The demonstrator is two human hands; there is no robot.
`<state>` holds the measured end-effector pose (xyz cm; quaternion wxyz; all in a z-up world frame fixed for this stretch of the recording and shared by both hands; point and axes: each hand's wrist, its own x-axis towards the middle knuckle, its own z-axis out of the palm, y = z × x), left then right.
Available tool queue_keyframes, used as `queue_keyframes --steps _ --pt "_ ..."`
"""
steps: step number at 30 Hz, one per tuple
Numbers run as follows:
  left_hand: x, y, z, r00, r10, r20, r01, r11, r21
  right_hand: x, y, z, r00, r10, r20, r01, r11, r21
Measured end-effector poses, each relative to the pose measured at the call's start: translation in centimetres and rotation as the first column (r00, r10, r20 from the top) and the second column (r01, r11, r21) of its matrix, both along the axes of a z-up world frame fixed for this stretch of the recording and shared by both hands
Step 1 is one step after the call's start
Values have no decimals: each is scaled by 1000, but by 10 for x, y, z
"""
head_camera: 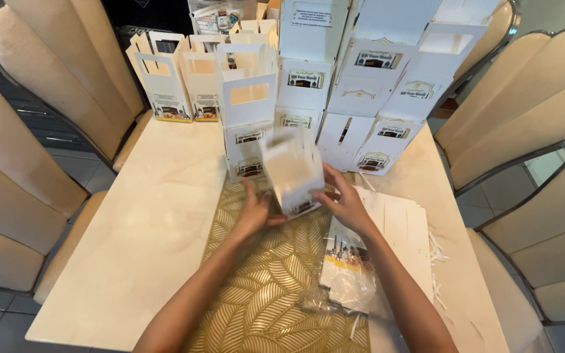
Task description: The person assembles flat-packed white cardboard boxes by folding along pre-scored lines and tucking flaps into slots. They handle multiple boxes one at a time, stacking completed units on a table.
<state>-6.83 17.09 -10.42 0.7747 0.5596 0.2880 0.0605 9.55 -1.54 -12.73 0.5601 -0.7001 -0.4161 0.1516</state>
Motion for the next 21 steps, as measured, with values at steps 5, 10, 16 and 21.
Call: queue_keyframes --steps 5,10,16,21 --pt "6 1 -40 995 -94 17 86 957 278 -8 15 -11 998 -58 19 58 997 -40" --pt "23 5 -87 983 -86 161 -51 719 693 -7 22 -24 975 -172 143 198 960 -198" --pt "22 -27 -115 962 139 235 -264 702 661 -3 4 -25 957 -173 235 193 979 -65" --pt "17 -68 -107 934 141 327 -322 729 605 27 -56 -18 866 -394 309 433 899 -67"
